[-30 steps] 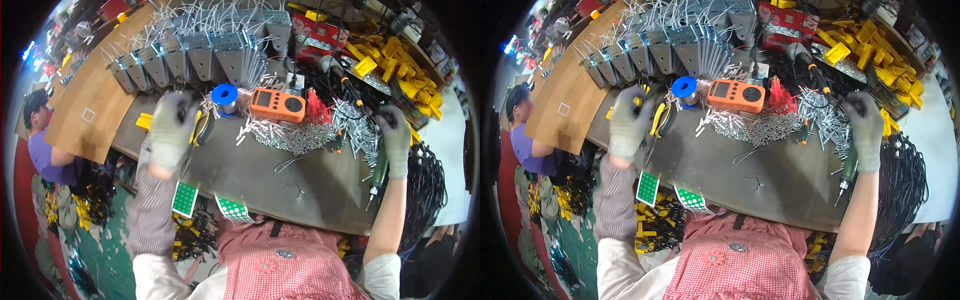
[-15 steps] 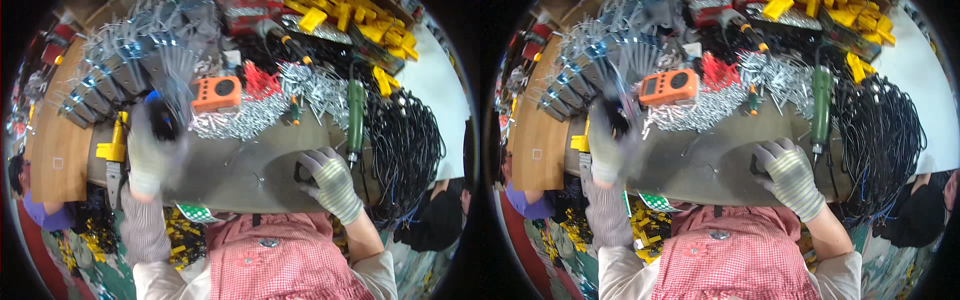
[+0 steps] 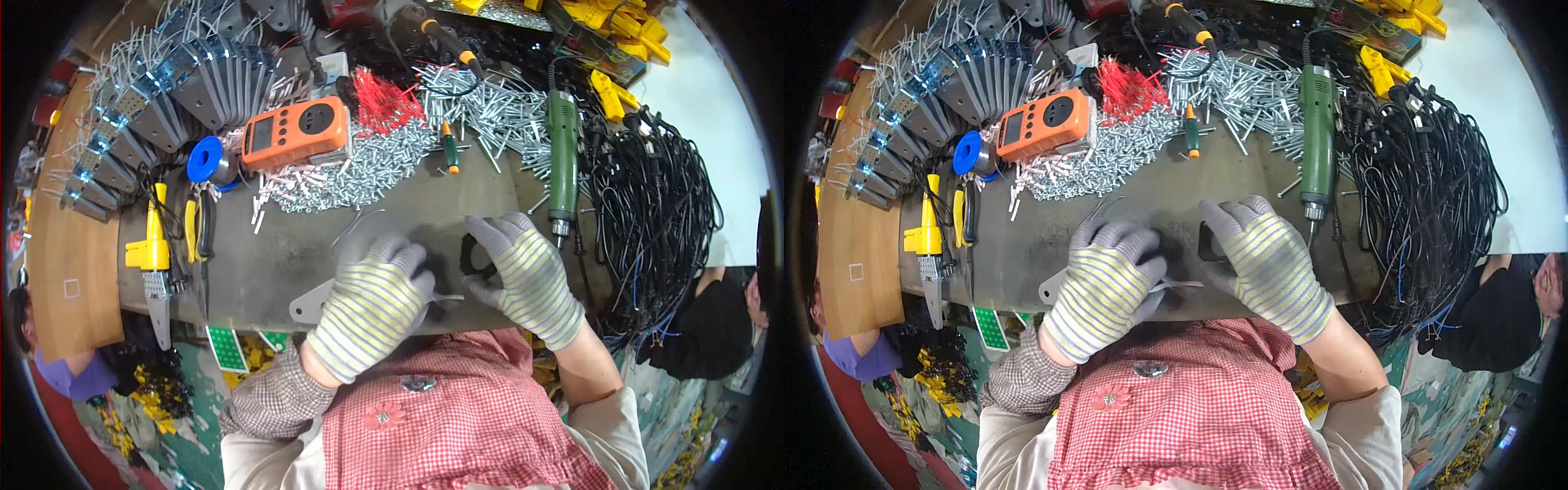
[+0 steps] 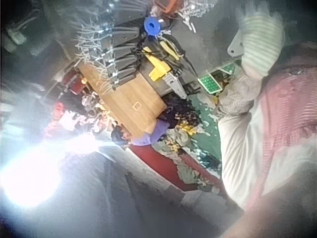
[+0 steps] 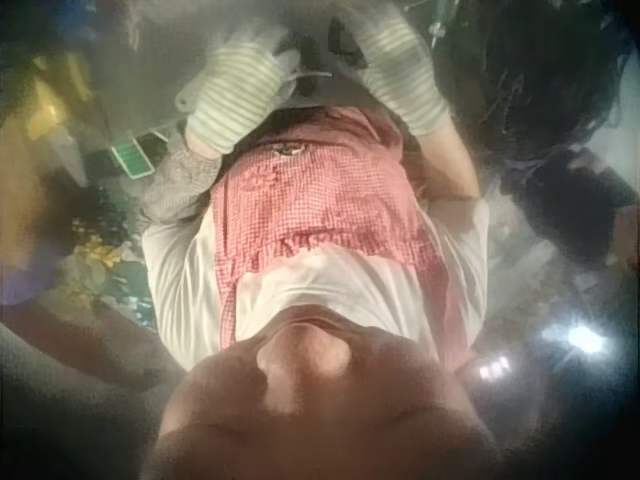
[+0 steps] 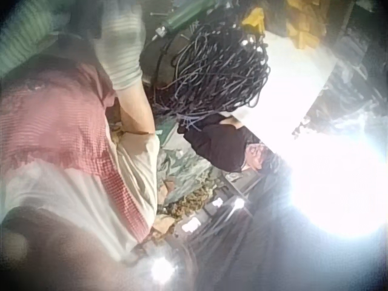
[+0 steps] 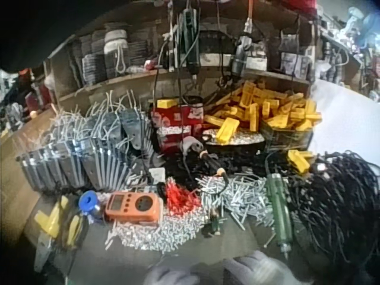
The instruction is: The person assembles small electronic components into yellow plastic housings by soldering circuit boards and wires, then securing them with screws using an electric screwdriver. Pliers and tweezers are used to manipulate the small components during assembly.
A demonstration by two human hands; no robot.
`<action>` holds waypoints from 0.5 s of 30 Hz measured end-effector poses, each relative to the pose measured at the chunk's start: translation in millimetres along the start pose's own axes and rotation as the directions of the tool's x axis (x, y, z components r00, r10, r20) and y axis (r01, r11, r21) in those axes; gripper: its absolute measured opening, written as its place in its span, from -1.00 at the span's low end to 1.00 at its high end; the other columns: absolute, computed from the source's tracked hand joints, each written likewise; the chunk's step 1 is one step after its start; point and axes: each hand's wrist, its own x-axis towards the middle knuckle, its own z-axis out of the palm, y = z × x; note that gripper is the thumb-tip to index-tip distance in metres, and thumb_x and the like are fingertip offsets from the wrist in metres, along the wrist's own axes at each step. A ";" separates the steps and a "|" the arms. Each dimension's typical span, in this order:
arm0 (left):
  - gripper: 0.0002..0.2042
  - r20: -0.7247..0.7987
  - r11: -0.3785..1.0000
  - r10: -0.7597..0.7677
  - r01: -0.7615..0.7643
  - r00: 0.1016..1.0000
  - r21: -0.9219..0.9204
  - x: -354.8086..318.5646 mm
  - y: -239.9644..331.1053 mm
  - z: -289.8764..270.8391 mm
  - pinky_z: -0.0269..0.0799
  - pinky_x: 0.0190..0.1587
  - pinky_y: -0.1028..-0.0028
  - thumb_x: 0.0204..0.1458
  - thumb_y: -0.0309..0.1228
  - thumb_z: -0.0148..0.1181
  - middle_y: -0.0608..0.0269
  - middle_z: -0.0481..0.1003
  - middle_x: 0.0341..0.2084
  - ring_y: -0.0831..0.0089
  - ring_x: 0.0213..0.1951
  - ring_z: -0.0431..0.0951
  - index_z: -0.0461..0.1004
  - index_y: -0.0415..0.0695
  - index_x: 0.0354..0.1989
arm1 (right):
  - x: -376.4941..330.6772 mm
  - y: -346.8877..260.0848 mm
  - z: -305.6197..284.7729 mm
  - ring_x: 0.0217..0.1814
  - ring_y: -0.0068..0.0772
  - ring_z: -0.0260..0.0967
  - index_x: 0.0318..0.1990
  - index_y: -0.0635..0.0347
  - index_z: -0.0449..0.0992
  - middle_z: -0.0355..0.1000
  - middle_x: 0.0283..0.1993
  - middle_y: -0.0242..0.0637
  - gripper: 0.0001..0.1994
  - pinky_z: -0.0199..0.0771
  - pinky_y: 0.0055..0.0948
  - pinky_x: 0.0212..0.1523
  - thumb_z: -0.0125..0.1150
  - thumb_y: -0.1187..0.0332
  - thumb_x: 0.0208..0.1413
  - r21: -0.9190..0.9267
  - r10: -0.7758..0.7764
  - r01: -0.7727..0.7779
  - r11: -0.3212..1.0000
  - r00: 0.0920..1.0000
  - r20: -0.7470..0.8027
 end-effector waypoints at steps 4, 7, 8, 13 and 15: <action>-0.76 -0.148 0.959 -0.037 -0.006 0.988 -0.284 -9.2 -15.4 17.1 0.30 0.26 -0.05 -0.11 -0.34 0.46 0.34 0.62 -0.17 0.16 0.08 0.58 0.68 0.00 -0.21 | -22.3 -9.2 -0.1 0.14 -0.32 0.56 0.37 0.30 0.44 0.58 0.14 -0.15 -0.23 0.58 -0.31 0.15 0.57 0.45 -0.08 0.799 0.435 -0.442 0.407 0.863 0.256; -0.73 -0.326 0.971 0.049 -0.121 0.944 -0.204 -1.4 -11.1 18.4 0.51 -0.06 0.11 -0.13 -0.45 0.44 0.21 0.60 -0.29 0.12 -0.14 0.62 0.64 -0.09 -0.19 | -23.3 -30.8 5.8 0.17 -0.19 0.57 0.36 0.30 0.44 0.58 0.15 -0.10 -0.21 0.57 -0.24 0.18 0.59 0.46 -0.13 0.855 0.261 -0.188 0.483 0.963 0.065; -0.72 -0.212 0.958 0.032 -0.090 0.977 -0.273 -0.6 -9.5 8.8 0.48 0.05 0.05 -0.08 -0.44 0.45 0.18 0.59 -0.25 0.08 -0.08 0.61 0.65 -0.09 -0.14 | -11.6 -26.6 -2.2 0.17 -0.05 0.56 0.37 0.30 0.43 0.57 0.15 -0.07 -0.17 0.56 -0.18 0.20 0.62 0.45 -0.18 0.552 -0.039 0.069 0.831 0.997 -0.067; -0.47 -0.316 0.911 -0.167 0.023 0.934 -0.412 -18.0 -16.2 -2.8 0.42 0.23 -0.02 -0.13 -0.32 0.51 -0.08 0.49 0.13 -0.11 0.14 0.53 0.55 -0.11 0.10 | 10.4 -36.8 17.5 0.20 0.02 0.55 0.46 0.27 0.35 0.55 0.21 -0.05 -0.08 0.56 -0.11 0.24 0.63 0.45 -0.16 0.341 -0.011 0.010 0.940 1.000 -0.001; -0.43 -0.273 0.838 -0.201 0.020 0.941 -0.546 -20.9 -25.5 -13.7 0.45 0.28 0.03 -0.20 -0.28 0.59 -0.12 0.47 0.16 -0.15 0.19 0.52 0.57 -0.13 0.07 | 14.4 -43.2 35.8 0.23 -0.05 0.54 0.53 0.20 0.27 0.50 0.30 -0.09 -0.09 0.56 -0.15 0.29 0.54 0.53 -0.06 0.766 0.142 -0.153 0.624 0.987 0.082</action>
